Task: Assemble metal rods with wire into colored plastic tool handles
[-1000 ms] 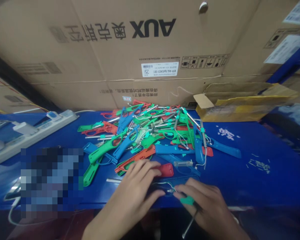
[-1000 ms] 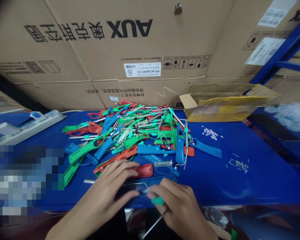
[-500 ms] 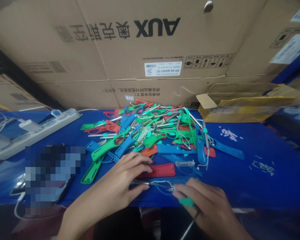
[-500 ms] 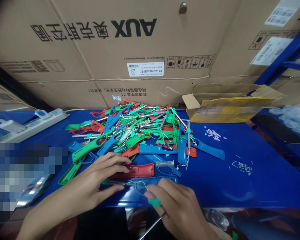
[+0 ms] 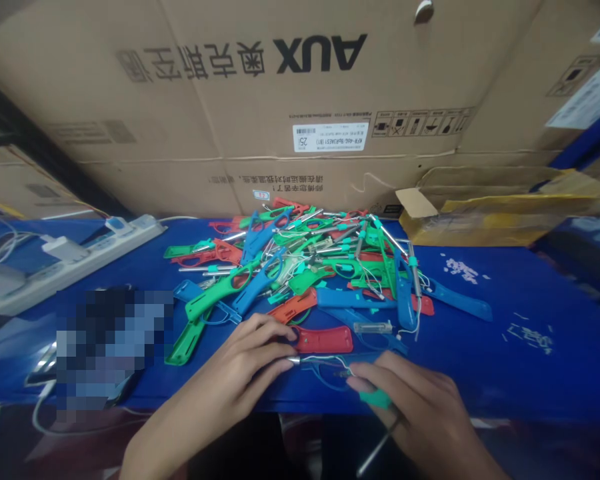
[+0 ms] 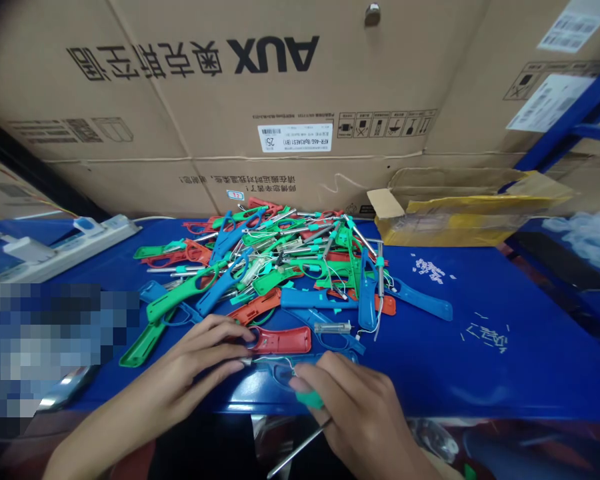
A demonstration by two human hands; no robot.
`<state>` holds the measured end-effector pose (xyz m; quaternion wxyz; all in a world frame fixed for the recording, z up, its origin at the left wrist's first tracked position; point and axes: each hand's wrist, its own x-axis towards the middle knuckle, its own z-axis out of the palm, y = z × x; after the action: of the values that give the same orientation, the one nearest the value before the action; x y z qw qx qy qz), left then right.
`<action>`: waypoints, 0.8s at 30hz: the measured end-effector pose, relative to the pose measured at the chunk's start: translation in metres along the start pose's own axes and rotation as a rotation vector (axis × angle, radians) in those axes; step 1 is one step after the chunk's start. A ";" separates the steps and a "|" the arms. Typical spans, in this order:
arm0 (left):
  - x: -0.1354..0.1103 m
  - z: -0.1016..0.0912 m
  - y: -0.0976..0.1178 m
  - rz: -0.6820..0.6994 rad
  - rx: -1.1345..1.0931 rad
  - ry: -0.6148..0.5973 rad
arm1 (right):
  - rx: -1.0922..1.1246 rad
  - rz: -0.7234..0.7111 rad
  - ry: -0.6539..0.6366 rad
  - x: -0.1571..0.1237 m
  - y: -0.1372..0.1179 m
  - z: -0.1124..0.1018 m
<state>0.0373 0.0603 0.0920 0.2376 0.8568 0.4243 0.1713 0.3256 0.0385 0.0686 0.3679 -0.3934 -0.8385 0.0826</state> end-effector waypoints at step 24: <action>-0.007 0.038 0.014 -0.014 0.081 0.282 | 0.041 -0.043 -0.052 -0.004 0.009 -0.003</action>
<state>0.0615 0.0376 0.0672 0.1419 0.8301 0.4661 0.2711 0.3351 0.0408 0.0647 0.3555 -0.3652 -0.8543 0.1021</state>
